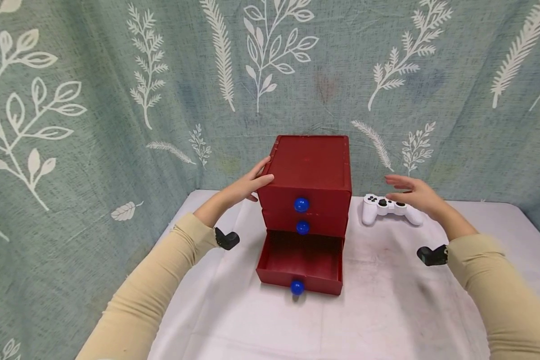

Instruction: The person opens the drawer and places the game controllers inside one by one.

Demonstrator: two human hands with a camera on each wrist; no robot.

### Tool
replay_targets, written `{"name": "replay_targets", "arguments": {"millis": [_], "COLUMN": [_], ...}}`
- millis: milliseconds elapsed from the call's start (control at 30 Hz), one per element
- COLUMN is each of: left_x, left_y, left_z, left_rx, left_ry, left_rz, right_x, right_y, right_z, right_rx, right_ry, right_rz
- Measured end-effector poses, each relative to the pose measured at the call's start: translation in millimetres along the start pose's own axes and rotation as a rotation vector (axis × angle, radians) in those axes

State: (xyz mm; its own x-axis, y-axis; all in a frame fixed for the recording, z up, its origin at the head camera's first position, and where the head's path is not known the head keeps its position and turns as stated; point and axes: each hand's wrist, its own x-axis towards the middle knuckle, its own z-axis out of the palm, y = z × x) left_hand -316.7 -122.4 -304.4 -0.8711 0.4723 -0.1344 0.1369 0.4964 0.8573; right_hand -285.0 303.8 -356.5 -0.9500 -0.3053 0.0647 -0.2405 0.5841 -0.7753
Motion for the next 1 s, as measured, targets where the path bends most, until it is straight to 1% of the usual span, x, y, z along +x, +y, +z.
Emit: {"name": "replay_targets", "arguments": {"millis": [133,200,300,400,633,833,1000], "left_x": [-0.7,-0.8,-0.7,-0.4,0.5,0.6,0.1], "left_y": [-0.4,-0.6,-0.4,-0.3,-0.6,-0.8,-1.0], "left_z": [-0.4,-0.5,-0.5,-0.6,-0.7,-0.8,-0.9], "left_rx": [0.011,0.013,0.009,0.007,0.018,0.013,0.012], "left_ry": [0.005,0.002,0.0,0.001,0.001,0.002,0.001], "left_rz": [-0.004,-0.005,-0.007,-0.005,-0.009,-0.01,-0.01], "right_x": [6.7,8.1,8.3,7.5,3.1,-1.0,-1.6], "right_y": [16.9,25.4,37.2,48.2,67.1,76.3,78.4], "right_z": [0.1,0.6,2.6,5.6,17.6,23.5,25.3], "right_rx": [0.046,0.066,0.061,0.048,0.03,0.071,0.062], "right_ry": [0.009,0.025,0.048,0.054,0.034,0.052,0.064], "right_rz": [0.1,0.128,0.158,0.178,0.212,0.247,0.265]}}
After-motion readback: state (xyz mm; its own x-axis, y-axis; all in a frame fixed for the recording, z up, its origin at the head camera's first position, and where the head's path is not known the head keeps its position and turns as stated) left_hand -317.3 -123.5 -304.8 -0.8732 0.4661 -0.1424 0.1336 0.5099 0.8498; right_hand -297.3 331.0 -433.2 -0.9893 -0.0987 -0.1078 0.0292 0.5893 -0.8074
